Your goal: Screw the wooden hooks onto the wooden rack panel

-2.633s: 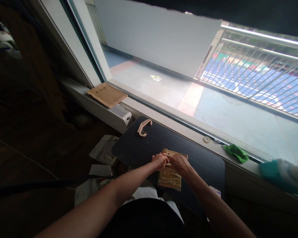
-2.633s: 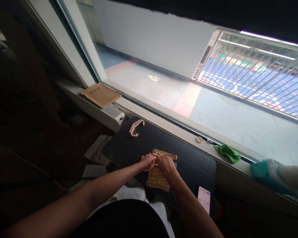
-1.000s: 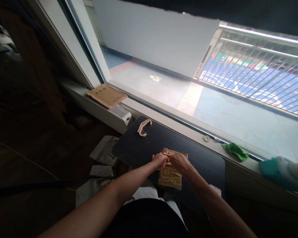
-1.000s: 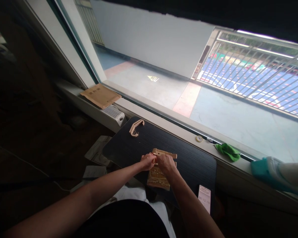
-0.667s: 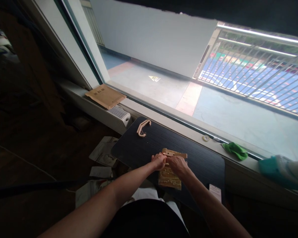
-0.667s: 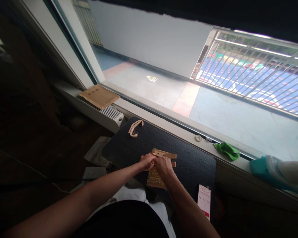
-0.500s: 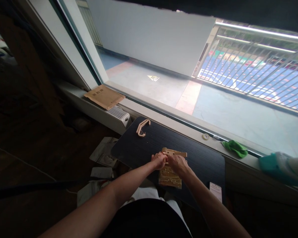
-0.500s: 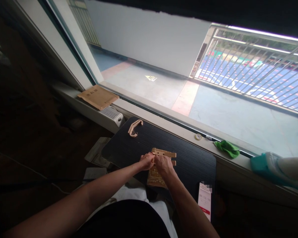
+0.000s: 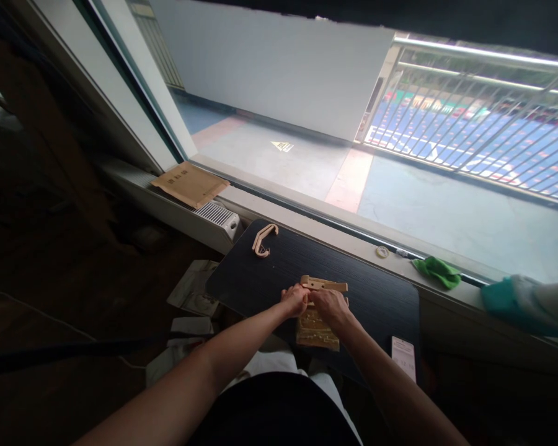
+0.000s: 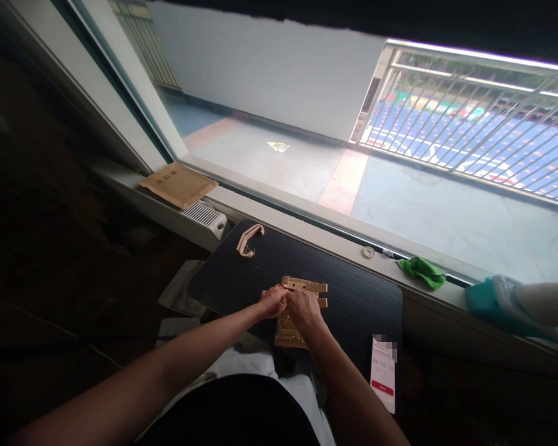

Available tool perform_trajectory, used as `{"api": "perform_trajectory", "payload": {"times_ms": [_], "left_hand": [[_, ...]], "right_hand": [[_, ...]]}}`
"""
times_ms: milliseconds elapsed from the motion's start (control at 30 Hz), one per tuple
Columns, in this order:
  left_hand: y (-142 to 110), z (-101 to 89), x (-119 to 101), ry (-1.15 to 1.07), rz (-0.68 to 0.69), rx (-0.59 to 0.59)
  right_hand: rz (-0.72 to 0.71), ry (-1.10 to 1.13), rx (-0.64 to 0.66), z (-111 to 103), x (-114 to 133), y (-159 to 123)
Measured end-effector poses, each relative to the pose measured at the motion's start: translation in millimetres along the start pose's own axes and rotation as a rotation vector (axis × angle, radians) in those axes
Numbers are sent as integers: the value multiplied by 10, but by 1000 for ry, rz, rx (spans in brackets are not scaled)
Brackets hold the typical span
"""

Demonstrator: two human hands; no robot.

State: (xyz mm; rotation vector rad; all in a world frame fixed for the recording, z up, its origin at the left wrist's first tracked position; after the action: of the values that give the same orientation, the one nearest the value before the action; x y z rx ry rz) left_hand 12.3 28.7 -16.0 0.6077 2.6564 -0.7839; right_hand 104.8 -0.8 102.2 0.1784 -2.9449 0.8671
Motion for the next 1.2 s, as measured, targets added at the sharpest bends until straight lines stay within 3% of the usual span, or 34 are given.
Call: {"api": "perform_trajectory", "payload": {"times_ms": [200, 433, 833, 1033, 1200], "left_hand": [[-29, -36, -10, -58, 9, 4], [-17, -36, -15, -43, -8, -2], [-42, -66, -16, -113, -11, 16], [-35, -38, -4, -118, -4, -20], [-18, -26, 12, -147, -5, -17]], "right_hand": [[30, 29, -17, 92, -91, 52], [-26, -27, 16, 4, -25, 10], [54, 39, -24, 72, -118, 70], [-62, -14, 5, -4, -106, 80], [-27, 10, 14, 47, -191, 136]]}}
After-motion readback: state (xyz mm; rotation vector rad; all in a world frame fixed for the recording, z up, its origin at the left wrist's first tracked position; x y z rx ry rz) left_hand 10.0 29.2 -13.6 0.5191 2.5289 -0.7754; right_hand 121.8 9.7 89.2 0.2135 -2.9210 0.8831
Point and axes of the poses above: each hand's wrist, its own y-axis towards the middle knuckle, its own z-axis out of the palm, x = y × z, the point moved 3 cm from there along y, towards the middle knuckle, and after that the axes turned 2 degrees about x, right-handed, at the moved point
